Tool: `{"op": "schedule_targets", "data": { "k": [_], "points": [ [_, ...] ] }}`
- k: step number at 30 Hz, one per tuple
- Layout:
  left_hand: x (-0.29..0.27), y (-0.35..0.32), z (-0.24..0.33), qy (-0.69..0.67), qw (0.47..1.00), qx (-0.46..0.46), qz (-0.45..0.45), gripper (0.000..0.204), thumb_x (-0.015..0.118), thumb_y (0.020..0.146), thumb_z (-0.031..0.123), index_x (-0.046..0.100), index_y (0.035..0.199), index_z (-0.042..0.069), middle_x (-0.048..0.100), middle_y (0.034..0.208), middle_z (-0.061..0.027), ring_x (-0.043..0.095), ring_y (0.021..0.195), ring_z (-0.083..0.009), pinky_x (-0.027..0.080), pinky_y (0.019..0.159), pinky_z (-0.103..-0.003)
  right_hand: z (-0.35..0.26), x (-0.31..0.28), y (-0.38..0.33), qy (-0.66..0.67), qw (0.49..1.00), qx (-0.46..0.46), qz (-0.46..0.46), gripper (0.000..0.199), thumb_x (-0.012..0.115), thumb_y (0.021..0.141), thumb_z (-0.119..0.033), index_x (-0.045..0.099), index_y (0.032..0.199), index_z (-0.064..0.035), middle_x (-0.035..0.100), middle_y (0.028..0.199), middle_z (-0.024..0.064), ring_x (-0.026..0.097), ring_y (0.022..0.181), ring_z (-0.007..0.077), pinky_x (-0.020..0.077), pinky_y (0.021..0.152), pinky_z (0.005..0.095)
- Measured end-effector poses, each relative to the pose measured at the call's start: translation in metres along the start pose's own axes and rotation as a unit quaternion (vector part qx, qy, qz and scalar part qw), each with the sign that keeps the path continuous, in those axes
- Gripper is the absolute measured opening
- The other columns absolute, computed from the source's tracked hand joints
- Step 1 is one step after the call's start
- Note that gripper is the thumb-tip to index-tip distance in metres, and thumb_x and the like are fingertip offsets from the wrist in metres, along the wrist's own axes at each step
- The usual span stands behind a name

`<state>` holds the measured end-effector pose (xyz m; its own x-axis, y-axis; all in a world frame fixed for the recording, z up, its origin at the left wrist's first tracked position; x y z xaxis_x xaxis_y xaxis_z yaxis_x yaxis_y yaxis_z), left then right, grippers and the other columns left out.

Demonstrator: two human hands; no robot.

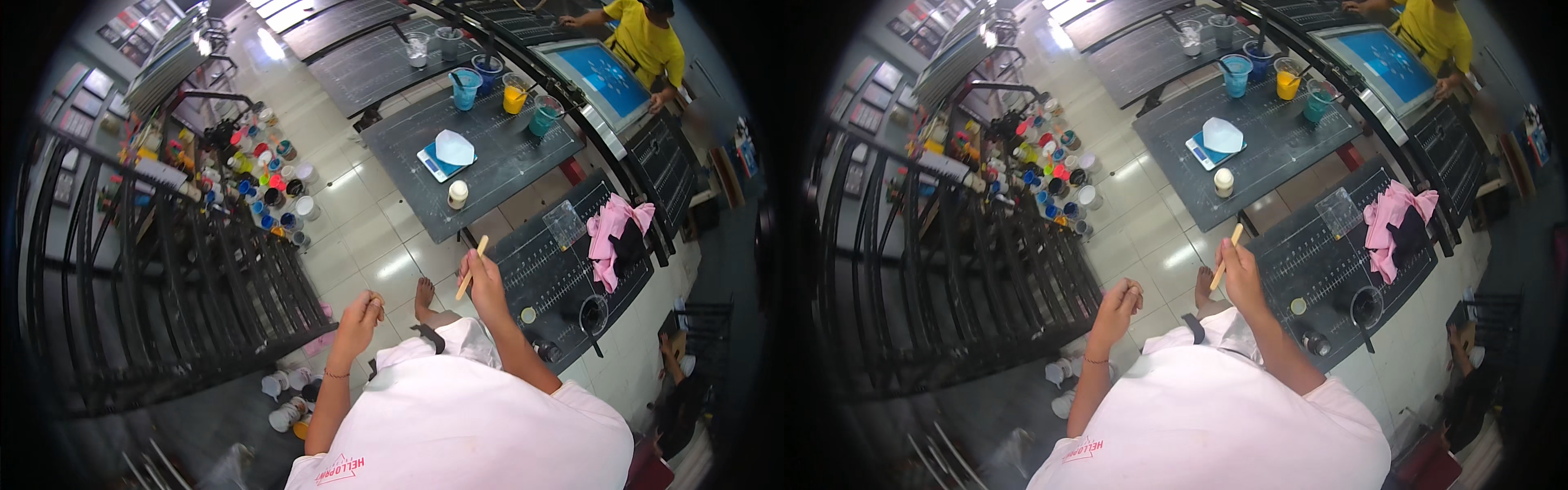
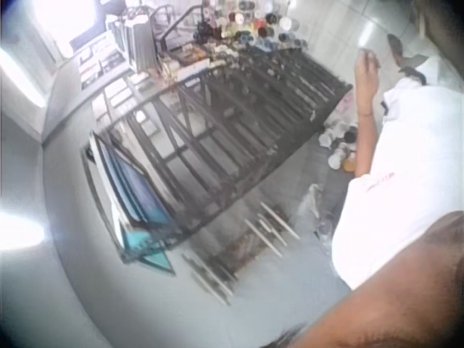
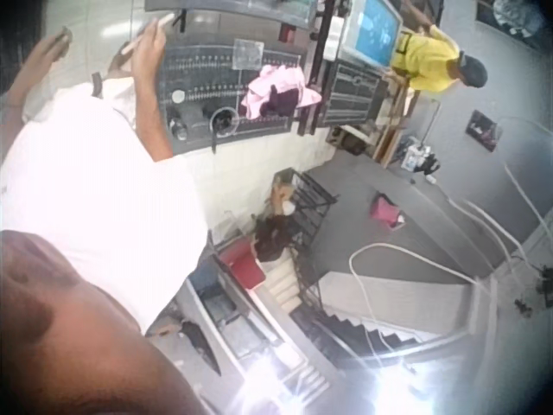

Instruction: The person pours paint from a bottle into a cup on a scale, adds liquid from a smaller bottle, and then stirs the mixture with a stick in a larger container.

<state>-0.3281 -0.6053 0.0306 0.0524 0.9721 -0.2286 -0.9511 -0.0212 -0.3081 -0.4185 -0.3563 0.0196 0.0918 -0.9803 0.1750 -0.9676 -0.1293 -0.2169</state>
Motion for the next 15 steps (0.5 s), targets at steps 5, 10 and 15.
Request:
{"op": "schedule_targets", "data": {
  "k": [5,10,15],
  "points": [
    [-0.011,0.108,0.021,0.04,0.997,0.031,-0.056,0.016,0.055,0.103,0.013,0.059,0.102,-0.002,0.06,0.078,-0.0072,0.054,0.07,-0.0131,0.046,0.066,-0.03,-0.016,-0.011,0.085,-0.145,0.986,-0.008,0.079,0.039,0.041,0.11,-0.035,0.059,0.094,-0.0046,0.054,0.073,0.0021,0.055,0.065,0.0119,0.0454,0.063,0.0289],
    [0.03,0.226,0.042,0.104,0.971,0.133,-0.169,0.028,0.065,0.094,0.011,0.058,0.117,-0.002,0.063,0.093,-0.0135,0.062,0.079,-0.0241,0.051,0.074,-0.035,-0.037,-0.011,0.137,-0.403,0.901,-0.055,0.154,0.034,0.068,0.095,-0.031,0.065,0.119,-0.0063,0.065,0.102,0.0123,0.066,0.09,0.0318,0.0517,0.078,0.0424],
    [0.075,0.305,0.044,0.161,0.919,0.197,-0.3,0.054,0.072,0.086,0.012,0.053,0.136,0.0,0.062,0.102,-0.0157,0.064,0.09,-0.0286,0.052,0.08,-0.037,-0.025,-0.002,0.161,-0.474,0.857,-0.015,0.199,0.043,0.078,0.083,-0.029,0.065,0.12,-0.0091,0.065,0.112,0.0084,0.068,0.099,0.0323,0.0545,0.082,0.0435]
  ]
}}
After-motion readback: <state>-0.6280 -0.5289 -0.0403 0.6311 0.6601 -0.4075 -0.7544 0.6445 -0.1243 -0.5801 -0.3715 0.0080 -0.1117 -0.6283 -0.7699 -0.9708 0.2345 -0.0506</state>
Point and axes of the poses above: each hand's wrist, its own y-axis towards the middle knuckle, its own x-axis out of the palm, z = x × y, the point moved 5 cm from there along y, towards the middle knuckle
